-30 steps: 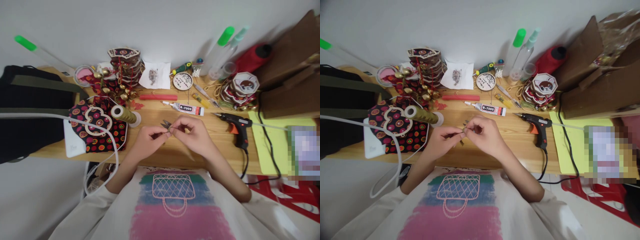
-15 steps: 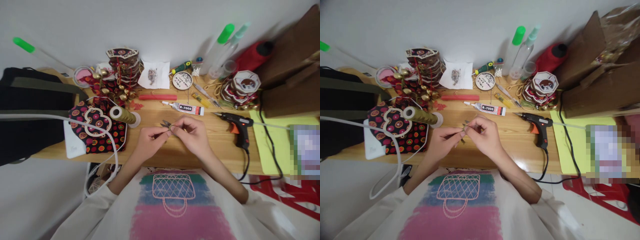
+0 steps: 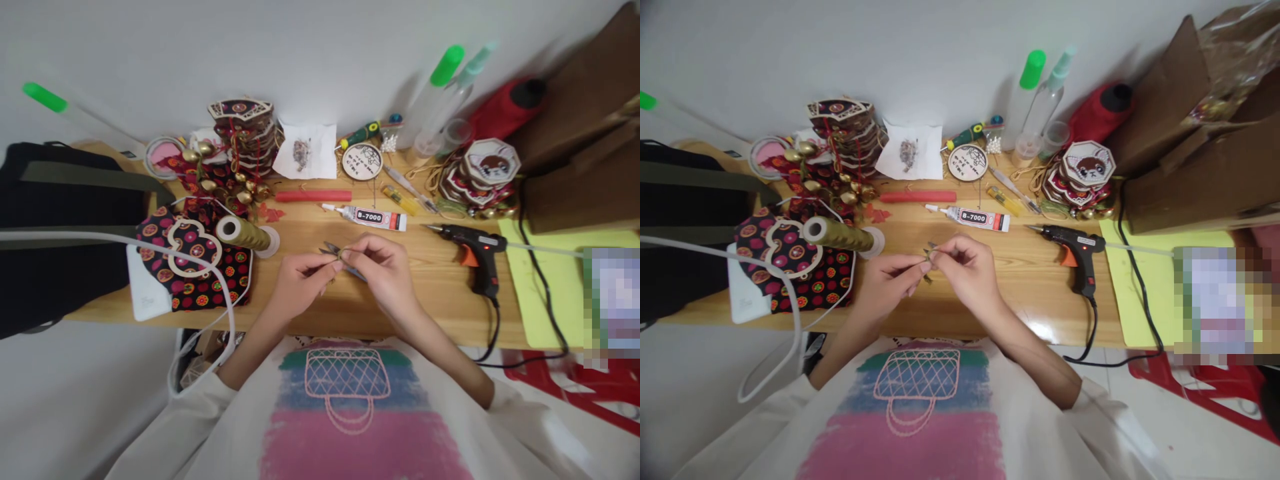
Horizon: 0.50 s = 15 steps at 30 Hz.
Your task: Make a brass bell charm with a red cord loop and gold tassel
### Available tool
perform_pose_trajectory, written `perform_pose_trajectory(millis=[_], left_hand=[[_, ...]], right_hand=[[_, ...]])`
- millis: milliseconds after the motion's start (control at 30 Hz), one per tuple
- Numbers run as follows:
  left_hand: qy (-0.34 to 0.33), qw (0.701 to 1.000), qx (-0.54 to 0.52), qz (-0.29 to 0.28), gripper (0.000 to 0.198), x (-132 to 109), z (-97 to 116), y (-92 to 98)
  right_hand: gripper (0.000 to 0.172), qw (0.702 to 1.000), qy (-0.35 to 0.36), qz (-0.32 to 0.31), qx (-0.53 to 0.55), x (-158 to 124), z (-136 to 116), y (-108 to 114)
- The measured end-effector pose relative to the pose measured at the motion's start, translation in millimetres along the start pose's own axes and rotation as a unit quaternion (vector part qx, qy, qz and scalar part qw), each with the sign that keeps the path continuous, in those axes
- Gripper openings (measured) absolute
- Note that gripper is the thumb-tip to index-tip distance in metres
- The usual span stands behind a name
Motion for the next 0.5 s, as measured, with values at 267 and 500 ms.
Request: perform_pose_trajectory(millis=[267, 500], left_hand=[[0.111, 0.993, -0.048, -0.008, 0.029, 5, -10, 0.4], [0.146, 0.981, -0.123, -0.017, 0.032, 4, -13, -3.1]], right_hand=[[0.007, 0.997, 0.005, -0.061, -0.038, 11, -13, 2], [0.01, 0.997, 0.019, -0.044, -0.06, 13, -19, 6]])
Point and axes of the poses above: each hand's wrist, its own x-axis towards the middle knuckle, its own y-axis out of the back of the hand, z = x × y, the point moved 5 cm from there along x, towards the middle knuckle, and after that the axes turned 12 degrees about z, right-handed, at the moved point
